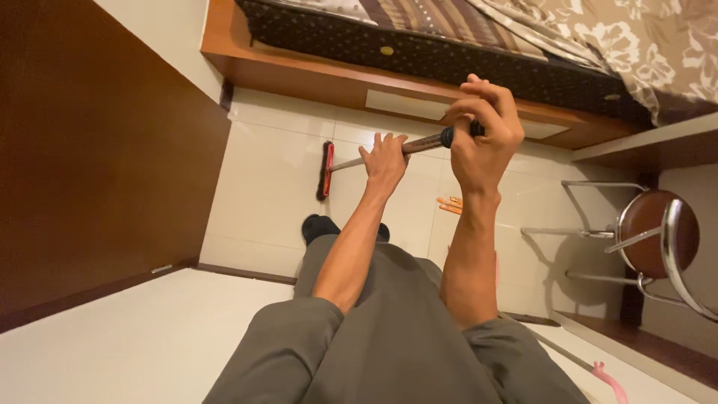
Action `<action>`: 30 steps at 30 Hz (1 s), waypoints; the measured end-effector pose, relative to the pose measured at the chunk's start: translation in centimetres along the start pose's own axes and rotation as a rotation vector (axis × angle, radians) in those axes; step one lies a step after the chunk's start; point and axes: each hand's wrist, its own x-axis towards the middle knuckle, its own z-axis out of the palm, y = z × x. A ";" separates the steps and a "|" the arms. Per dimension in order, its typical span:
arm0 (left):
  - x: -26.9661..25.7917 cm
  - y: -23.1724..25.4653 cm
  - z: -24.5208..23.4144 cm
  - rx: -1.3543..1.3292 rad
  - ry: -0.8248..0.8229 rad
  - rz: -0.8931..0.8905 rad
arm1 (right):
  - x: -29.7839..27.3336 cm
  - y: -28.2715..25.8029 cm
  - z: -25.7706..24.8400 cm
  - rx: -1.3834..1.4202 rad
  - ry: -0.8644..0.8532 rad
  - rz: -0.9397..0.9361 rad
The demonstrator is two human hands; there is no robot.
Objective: The person sweeps the floor using a broom, pushing debris toward a dustpan and occasionally tapping the broom to clear it.
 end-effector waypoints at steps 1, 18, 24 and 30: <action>0.2 -0.5 -0.2 -0.008 0.028 0.005 | 0.2 -0.1 0.3 0.007 -0.011 0.005; 1.4 -10.9 -7.6 -0.023 -0.068 -0.292 | 0.4 -2.3 11.0 0.156 -0.148 -0.026; 0.6 -15.2 -8.7 0.033 -0.117 -0.317 | -0.5 -2.8 15.1 0.184 -0.227 -0.001; 0.2 -17.7 -8.8 0.000 -0.107 -0.257 | -0.9 -3.7 17.1 0.161 -0.222 0.007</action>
